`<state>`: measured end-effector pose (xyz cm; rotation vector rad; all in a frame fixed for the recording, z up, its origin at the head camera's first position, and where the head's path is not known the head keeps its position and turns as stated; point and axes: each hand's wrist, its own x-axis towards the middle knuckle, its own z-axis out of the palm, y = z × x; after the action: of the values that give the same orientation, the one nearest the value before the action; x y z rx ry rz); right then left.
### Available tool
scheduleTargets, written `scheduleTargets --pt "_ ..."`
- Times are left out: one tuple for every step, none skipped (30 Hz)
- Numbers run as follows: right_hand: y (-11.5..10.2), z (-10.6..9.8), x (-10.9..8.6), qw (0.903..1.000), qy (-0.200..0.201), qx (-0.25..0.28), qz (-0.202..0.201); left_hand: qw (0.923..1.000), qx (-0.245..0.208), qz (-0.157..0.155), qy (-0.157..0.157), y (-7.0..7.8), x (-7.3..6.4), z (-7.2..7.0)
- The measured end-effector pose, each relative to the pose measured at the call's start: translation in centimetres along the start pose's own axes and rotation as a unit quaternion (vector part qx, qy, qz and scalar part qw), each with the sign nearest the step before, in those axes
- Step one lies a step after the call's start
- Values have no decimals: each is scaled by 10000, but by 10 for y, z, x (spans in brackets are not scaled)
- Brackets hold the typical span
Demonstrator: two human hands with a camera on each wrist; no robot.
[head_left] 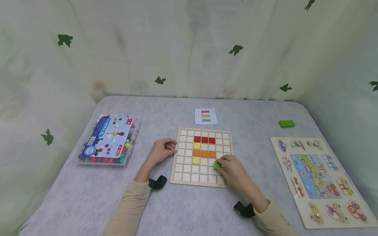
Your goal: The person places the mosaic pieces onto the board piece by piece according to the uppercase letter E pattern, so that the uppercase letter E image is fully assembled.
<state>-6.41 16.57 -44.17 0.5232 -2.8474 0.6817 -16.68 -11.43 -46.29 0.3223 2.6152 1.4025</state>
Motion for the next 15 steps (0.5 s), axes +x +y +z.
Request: scheduleTargets --pt "-3 3 2 9999 26 22 -101 10000 9 -5 -2 0 0 0" --pt "-6 6 4 9998 50 48 -173 10000 22 -14 -6 1 0 0" --pt "-10 8 6 9996 72 82 -248 10000 19 -28 -1 2 0 0" --pt "-13 11 8 9994 100 106 -324 10000 23 -41 0 2 0 0" --pt "-16 13 10 9991 114 90 -403 10000 18 -50 4 3 0 0" --pt "-19 15 12 9989 112 42 -454 10000 23 -58 4 4 0 0" --pt "-21 18 13 9987 98 32 -503 10000 29 -59 7 4 0 0" --pt "-23 20 15 9985 71 46 -543 10000 32 -65 9 4 0 0" --pt "-26 22 16 9983 29 57 -583 10000 27 -68 14 5 0 0" --pt "-28 23 17 9981 -16 54 -614 10000 39 -61 13 5 0 0" --pt "-30 25 18 9979 -55 63 -647 10000 45 -59 10 4 0 0" --pt "-32 26 19 9978 -93 103 -651 10000 61 -56 5 4 0 0" --pt "-33 27 20 9976 -116 152 -660 10000 54 -53 9 4 0 -1" --pt "-34 28 20 9975 -124 186 -666 10000 57 -49 13 3 0 0" --pt "-35 28 21 9974 -131 203 -680 10000 72 -35 14 3 -1 -1"
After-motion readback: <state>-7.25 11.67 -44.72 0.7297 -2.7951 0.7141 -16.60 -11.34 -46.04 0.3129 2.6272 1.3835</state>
